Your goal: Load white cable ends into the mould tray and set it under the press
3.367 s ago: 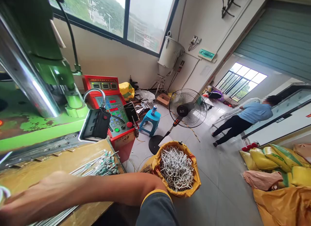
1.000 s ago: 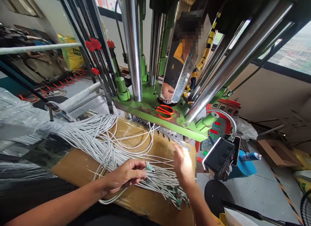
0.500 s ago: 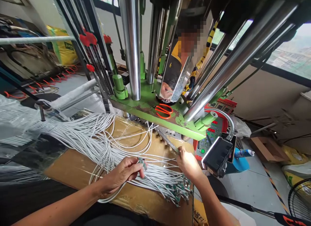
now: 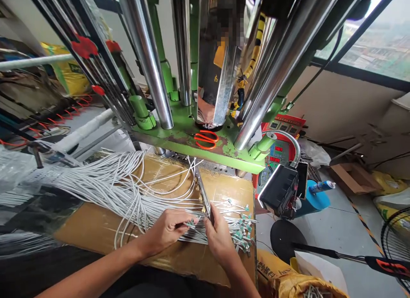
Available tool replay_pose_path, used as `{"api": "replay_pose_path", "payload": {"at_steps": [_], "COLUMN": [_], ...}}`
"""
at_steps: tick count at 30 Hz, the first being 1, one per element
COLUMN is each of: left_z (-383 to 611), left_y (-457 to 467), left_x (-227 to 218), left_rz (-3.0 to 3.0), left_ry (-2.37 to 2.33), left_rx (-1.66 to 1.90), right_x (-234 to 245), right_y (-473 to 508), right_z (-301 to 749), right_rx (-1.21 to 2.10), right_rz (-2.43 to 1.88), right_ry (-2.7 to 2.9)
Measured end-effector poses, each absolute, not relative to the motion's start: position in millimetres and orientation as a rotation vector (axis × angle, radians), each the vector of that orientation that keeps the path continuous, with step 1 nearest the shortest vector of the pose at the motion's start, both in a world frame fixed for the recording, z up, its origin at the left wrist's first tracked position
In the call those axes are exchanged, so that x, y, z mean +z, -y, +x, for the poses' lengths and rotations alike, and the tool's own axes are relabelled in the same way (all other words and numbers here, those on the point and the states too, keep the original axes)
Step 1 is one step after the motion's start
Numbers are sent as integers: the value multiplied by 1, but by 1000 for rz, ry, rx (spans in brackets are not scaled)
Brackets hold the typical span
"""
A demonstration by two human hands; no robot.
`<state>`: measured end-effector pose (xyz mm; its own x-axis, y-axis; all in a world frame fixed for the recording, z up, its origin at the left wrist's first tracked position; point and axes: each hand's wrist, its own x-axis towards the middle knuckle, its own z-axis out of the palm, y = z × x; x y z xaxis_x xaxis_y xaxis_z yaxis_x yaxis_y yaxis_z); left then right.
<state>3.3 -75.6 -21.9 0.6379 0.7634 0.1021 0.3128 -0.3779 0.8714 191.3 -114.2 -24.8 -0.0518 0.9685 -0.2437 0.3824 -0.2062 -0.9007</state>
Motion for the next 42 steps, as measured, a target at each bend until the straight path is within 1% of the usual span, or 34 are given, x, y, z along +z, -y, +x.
{"api": "replay_pose_path", "payload": {"at_steps": [2,7,12,17,28,35,39,42], "left_z": [5,11,12,12,9,14,14,10], "left_y": [76,75,77,80,80,79,75,70], "left_x": [-25,-30,-37,-43,-44,-48,-33,-19], "left_rz": [2048,2154,2304,2433,2457,2344,2114,1825], "left_ry": [-801,-716,-663,-644,-651,-687,-862,-959], "left_rx": [665,854,958,976,966,948,867,803], "right_x": [-29,-28,-31,-34,-40,-37,-26,-21], "right_y": [116,119,120,121,124,123,123,122], "right_z": [190,188,186,185,186,183,180,179], "right_rx": [1190,1204,1178,1162,1132,1060,1120,1143], "right_rz": [-1604,-1593,-1605,-1615,-1597,-1589,-1561,-1596], "right_ry": [1446,1372,1337,1331,1291,1380,1413,1368]}}
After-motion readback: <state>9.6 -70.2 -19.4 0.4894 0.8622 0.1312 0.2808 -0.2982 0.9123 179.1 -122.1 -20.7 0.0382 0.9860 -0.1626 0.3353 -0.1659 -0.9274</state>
